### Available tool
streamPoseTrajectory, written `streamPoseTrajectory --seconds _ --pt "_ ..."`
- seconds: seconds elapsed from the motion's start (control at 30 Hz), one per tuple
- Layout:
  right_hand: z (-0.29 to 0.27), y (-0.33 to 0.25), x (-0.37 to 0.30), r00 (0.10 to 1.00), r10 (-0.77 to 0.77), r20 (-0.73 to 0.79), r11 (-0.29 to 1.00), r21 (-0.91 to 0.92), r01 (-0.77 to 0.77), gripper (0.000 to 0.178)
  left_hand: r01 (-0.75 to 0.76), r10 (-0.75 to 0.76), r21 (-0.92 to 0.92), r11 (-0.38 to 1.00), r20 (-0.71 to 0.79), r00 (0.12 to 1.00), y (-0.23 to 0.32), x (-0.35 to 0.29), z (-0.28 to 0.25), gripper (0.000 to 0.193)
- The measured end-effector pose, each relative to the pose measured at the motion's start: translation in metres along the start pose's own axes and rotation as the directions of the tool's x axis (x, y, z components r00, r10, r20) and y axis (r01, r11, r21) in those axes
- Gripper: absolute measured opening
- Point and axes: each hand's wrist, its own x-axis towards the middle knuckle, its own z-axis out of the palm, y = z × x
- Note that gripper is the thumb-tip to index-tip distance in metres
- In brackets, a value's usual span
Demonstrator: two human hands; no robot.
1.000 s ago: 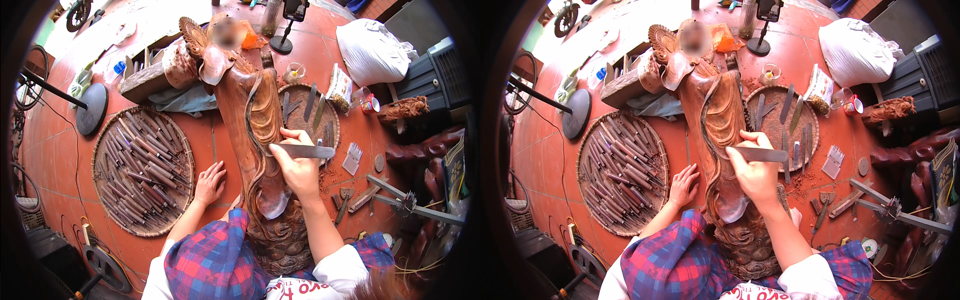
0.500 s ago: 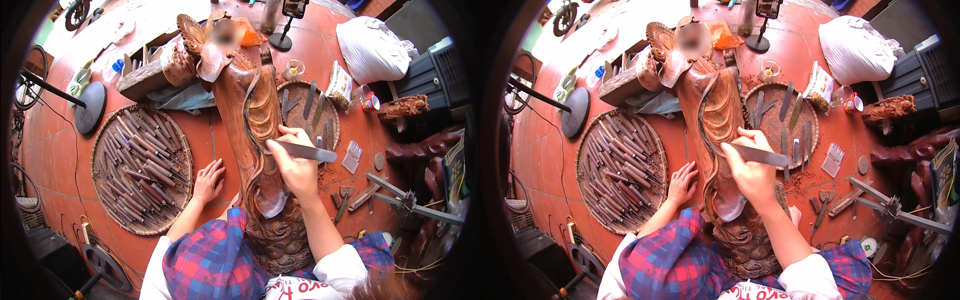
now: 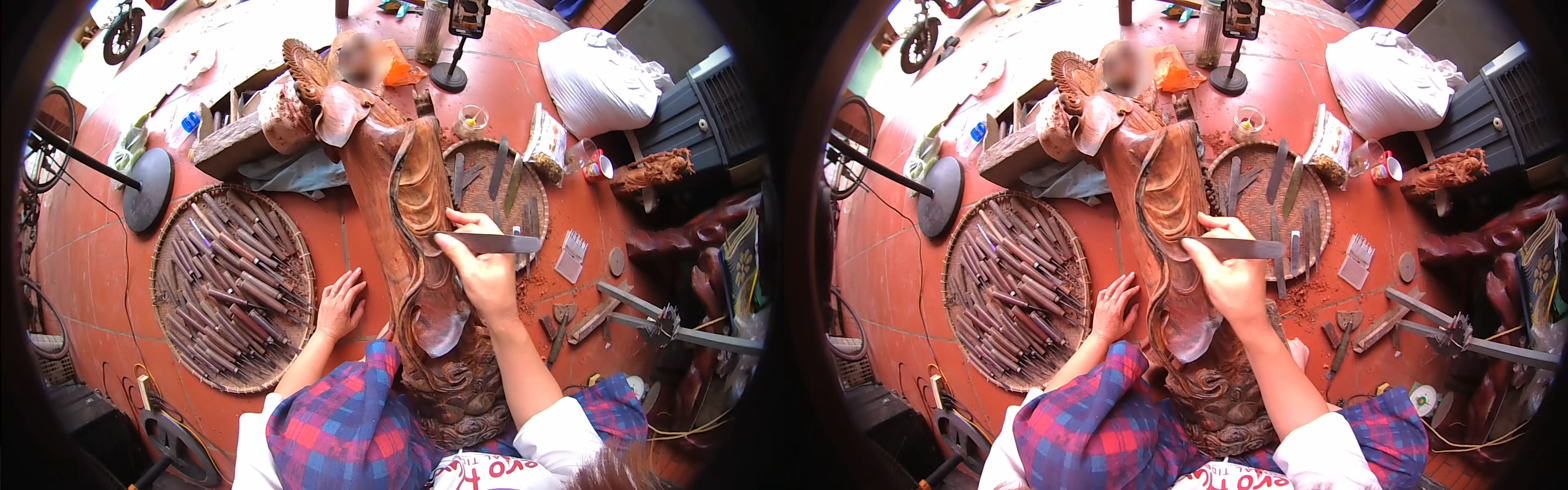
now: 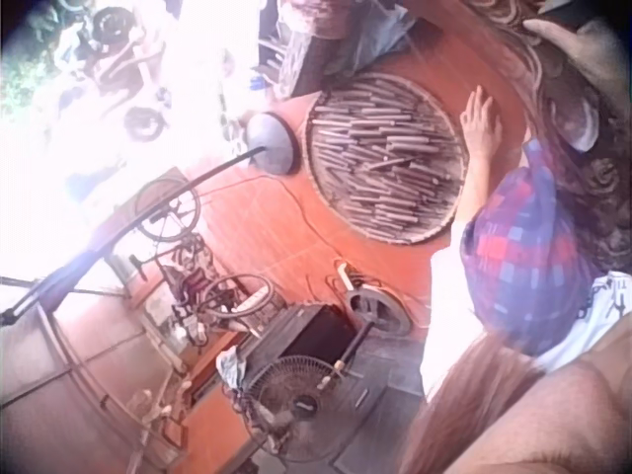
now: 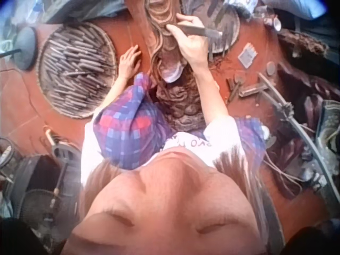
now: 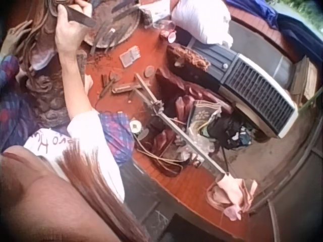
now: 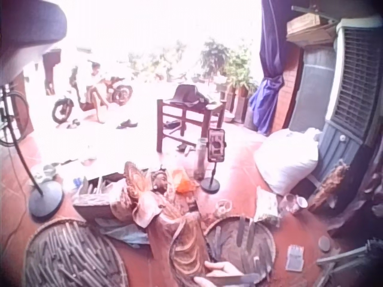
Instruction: The person is carving a large, vertical wooden sculpture using a chisel. They hold the sculpture steady with their left hand while using the chisel in their right hand to refine the details of the carved surface. The person occasionally pauses to wipe away wood shavings and inspect the work.
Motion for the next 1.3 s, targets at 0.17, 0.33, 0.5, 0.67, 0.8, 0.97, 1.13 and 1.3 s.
streamPoseTrajectory --seconds 0.17,0.33,0.5,0.67,0.8,0.97,1.13,1.3 --pt "0.015 -0.006 -0.001 0.949 -0.316 -0.004 0.876 -0.385 0.291 0.019 -0.001 0.001 0.020 1.000 -0.006 1.000 -0.002 0.005 0.000 0.043" --pt "0.001 0.005 0.003 0.992 -0.121 -0.029 0.991 -0.051 0.120 0.012 0.004 -0.004 0.014 1.000 -0.002 1.000 0.001 0.002 -0.002 0.044" --pt "0.016 -0.002 0.000 0.917 -0.398 0.028 0.813 -0.452 0.366 0.022 -0.003 0.003 0.026 1.000 0.006 1.000 -0.001 0.002 0.001 0.045" --pt "0.003 0.004 0.004 0.998 -0.054 -0.031 0.999 -0.007 0.053 0.019 0.001 -0.001 -0.016 1.000 0.001 1.000 0.000 0.000 -0.001 0.045" --pt "0.005 0.004 0.001 0.978 -0.203 -0.056 0.965 -0.183 0.190 0.013 -0.008 0.008 -0.014 1.000 0.007 1.000 0.001 0.000 -0.001 0.045" --pt "0.010 -0.004 0.002 0.992 -0.123 -0.036 0.983 -0.139 0.117 0.012 0.001 -0.001 -0.005 1.000 0.006 1.000 0.000 0.000 -0.002 0.045" --pt "0.002 0.002 0.006 0.978 -0.199 -0.058 0.972 -0.138 0.190 0.010 -0.007 0.007 -0.009 1.000 0.002 1.000 0.000 0.002 0.001 0.045" --pt "0.011 -0.004 0.002 0.993 -0.113 -0.026 0.986 -0.130 0.108 0.012 0.006 -0.006 -0.008 1.000 0.007 1.000 -0.002 -0.001 0.000 0.045"
